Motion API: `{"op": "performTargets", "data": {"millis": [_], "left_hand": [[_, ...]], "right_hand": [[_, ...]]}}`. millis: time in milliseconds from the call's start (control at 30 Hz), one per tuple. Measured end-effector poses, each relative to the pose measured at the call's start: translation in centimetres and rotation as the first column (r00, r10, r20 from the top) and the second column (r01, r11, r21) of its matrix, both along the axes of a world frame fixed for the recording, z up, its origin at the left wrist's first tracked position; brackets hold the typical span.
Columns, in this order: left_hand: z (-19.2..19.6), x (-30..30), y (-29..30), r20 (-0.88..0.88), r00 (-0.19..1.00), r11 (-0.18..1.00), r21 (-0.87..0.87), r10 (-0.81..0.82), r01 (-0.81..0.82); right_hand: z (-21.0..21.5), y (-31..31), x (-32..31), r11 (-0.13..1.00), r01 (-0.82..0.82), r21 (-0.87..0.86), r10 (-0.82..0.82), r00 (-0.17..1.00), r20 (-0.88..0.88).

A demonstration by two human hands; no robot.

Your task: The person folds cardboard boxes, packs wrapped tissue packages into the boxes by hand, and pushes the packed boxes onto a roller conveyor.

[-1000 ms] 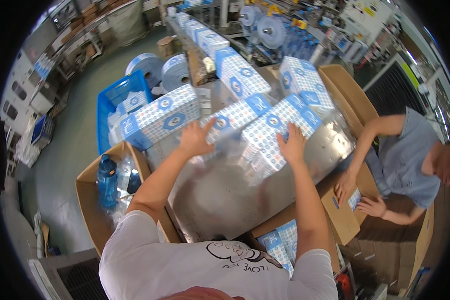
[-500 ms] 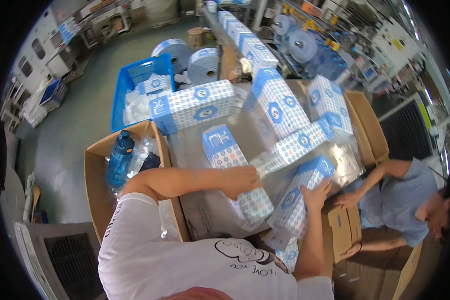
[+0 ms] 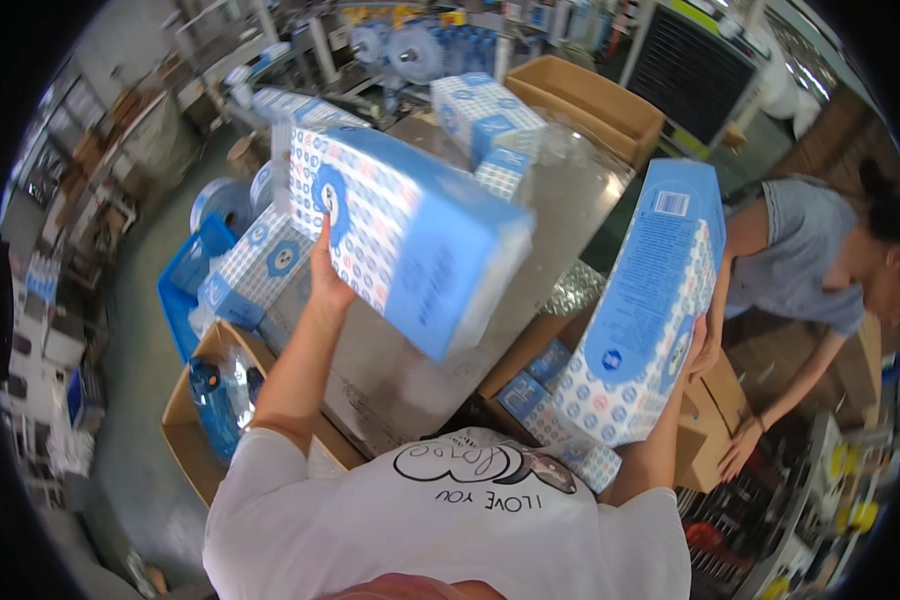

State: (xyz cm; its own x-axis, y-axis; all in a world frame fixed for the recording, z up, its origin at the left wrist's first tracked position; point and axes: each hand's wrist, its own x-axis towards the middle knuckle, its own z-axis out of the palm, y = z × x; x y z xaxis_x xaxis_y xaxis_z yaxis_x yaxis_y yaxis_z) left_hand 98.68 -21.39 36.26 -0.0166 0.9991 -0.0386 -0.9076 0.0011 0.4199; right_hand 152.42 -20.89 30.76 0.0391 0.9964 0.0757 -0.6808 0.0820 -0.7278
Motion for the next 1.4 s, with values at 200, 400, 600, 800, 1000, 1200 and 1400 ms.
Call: {"op": "performTargets", "data": {"millis": [200, 400, 600, 800, 1000, 1200, 1400], "left_hand": [[0.0, 16.2, 2.1, -0.260, 0.960, 0.994, -0.012, -0.104, 0.105], [-3.0, 36.4, -1.2, -0.719, -0.282, 0.456, 0.054, 0.635, 0.888], [-16.0, 40.9, -5.9, -0.586, -0.565, 0.233, -0.546, 0.581, 0.805], [-15.8, 37.6, -6.4, -0.550, -0.362, 0.216, -0.314, 0.752, 0.925], [-15.9, 34.3, -2.3, -0.713, -0.084, 0.190, 0.071, 0.696, 0.979], [-19.7, 29.1, 1.6, -0.587, -0.494, 0.657, 0.088, 0.641, 0.749], [-26.3, 28.8, 4.3, -0.845, 0.308, 0.829, -0.244, -0.436, 0.503]], "right_hand": [[8.0, -9.1, 6.6, 0.902, 0.013, 0.431, 0.093, 0.970, -0.225], [12.5, -19.6, 18.1, 0.733, 0.503, 0.458, -0.605, 0.789, 0.102], [12.5, -14.4, 9.7, 0.831, -0.089, 0.549, -0.521, 0.222, 0.824], [-4.9, -7.4, 3.9, 0.910, -0.390, 0.144, -0.265, -0.275, 0.924], [-11.7, -6.2, 2.6, 0.916, -0.377, 0.137, -0.241, -0.242, 0.940], [-6.0, -16.9, 7.3, 0.826, 0.467, 0.317, -0.041, -0.511, 0.859], [-8.7, -23.0, 14.2, 0.566, 0.785, -0.253, 0.160, 0.197, 0.967]]}}
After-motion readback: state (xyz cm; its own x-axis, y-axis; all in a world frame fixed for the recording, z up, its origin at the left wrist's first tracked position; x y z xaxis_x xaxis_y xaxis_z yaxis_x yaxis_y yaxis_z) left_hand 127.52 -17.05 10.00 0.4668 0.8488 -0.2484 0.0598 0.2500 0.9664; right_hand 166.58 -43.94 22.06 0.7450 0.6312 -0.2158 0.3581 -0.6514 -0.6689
